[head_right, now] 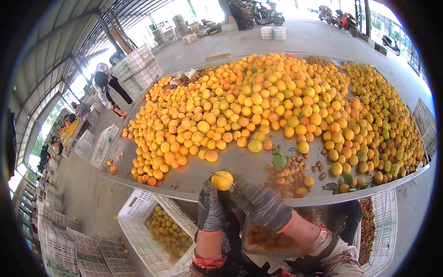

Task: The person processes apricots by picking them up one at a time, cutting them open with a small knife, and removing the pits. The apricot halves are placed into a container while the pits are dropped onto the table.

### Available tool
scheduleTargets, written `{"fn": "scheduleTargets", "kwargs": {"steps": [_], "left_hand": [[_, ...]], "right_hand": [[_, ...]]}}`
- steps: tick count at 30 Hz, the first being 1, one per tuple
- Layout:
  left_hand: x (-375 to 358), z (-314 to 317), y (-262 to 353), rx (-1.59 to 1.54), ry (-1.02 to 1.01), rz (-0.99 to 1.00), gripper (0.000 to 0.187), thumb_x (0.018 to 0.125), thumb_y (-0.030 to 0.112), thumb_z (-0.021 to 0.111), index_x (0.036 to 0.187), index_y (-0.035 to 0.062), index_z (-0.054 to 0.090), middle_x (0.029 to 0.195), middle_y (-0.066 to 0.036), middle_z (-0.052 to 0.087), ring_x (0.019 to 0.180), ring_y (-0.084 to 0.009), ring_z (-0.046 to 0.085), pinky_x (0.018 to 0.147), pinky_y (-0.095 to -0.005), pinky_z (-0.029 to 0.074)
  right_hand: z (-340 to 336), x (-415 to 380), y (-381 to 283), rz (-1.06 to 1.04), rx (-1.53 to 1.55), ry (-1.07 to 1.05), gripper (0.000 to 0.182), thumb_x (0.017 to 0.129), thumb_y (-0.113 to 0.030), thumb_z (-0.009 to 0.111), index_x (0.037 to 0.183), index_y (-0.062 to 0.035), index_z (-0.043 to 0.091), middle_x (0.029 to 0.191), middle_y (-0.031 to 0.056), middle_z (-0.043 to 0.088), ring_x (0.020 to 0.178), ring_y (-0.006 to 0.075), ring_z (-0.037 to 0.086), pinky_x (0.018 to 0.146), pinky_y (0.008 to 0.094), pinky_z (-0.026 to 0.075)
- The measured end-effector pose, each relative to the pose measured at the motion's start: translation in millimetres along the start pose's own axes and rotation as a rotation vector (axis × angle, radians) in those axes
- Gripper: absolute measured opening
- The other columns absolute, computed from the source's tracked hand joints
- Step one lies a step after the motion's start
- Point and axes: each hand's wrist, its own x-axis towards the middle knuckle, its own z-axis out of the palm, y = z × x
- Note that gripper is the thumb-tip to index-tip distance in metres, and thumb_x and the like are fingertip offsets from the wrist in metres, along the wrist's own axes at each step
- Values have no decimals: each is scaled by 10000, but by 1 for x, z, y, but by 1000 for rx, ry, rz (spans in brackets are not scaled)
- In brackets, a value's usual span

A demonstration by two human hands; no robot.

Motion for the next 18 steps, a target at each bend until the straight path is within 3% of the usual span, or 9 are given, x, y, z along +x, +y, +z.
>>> {"fn": "scheduleTargets", "kwargs": {"steps": [1,3,4,6,8,10,13,16,18], "left_hand": [[-2,2,5,27,62,-77,368,889,303,500,1107,7,507,938,-61,568,851,-133,522,763,-241,427],[-1,5,6,57,121,-158,367,891,304,496,1103,5,511,936,-65,570,845,-136,524,761,-242,429],[0,9,2,134,152,-6,391,882,343,497,1079,6,531,909,-57,576,811,-130,532,725,-239,433],[1,12,-5,214,182,145,419,874,382,499,1055,8,551,882,-49,582,776,-123,540,689,-236,437],[2,11,-12,-143,175,-48,309,889,267,500,1045,2,535,938,-74,574,845,-139,522,752,-250,433],[4,8,-9,-6,191,-85,288,890,253,499,1029,3,541,941,-72,575,850,-134,521,756,-254,434],[2,7,-9,154,178,-86,238,880,203,521,1006,3,549,935,-64,582,848,-122,528,754,-255,442],[0,14,-3,174,98,-43,198,846,134,574,993,2,555,909,-52,592,824,-109,547,733,-240,458],[0,14,1,239,45,50,197,810,78,617,982,1,560,880,-42,599,798,-98,560,705,-223,470]], "right_hand": [[-1,2,3,2,3,-5,301,823,-82,560,1109,-1,512,850,144,610,700,299,596,615,343,479],[-2,5,9,-393,-283,104,276,828,-84,550,1088,0,520,794,152,601,663,296,585,598,348,476],[-1,7,5,-394,-282,105,276,828,-84,550,1088,0,520,794,152,601,663,296,585,598,348,476],[2,9,-6,-36,-12,8,283,821,-100,558,1083,1,520,757,176,587,657,314,580,589,362,470],[9,5,4,-139,-210,56,297,814,-112,567,1085,0,519,752,181,583,668,321,581,590,368,470],[9,3,7,-237,-404,101,311,807,-125,576,1086,-1,517,746,185,580,679,327,583,591,373,469],[2,3,-3,-46,-286,74,334,797,-151,586,1087,-2,513,765,197,577,713,336,583,603,387,467],[5,-3,22,-243,-373,68,320,790,-114,589,1084,-6,526,766,169,589,713,319,590,611,376,473],[7,-7,54,-514,-964,-42,314,777,-65,592,1082,-10,539,773,117,601,705,274,599,619,335,477]]}}
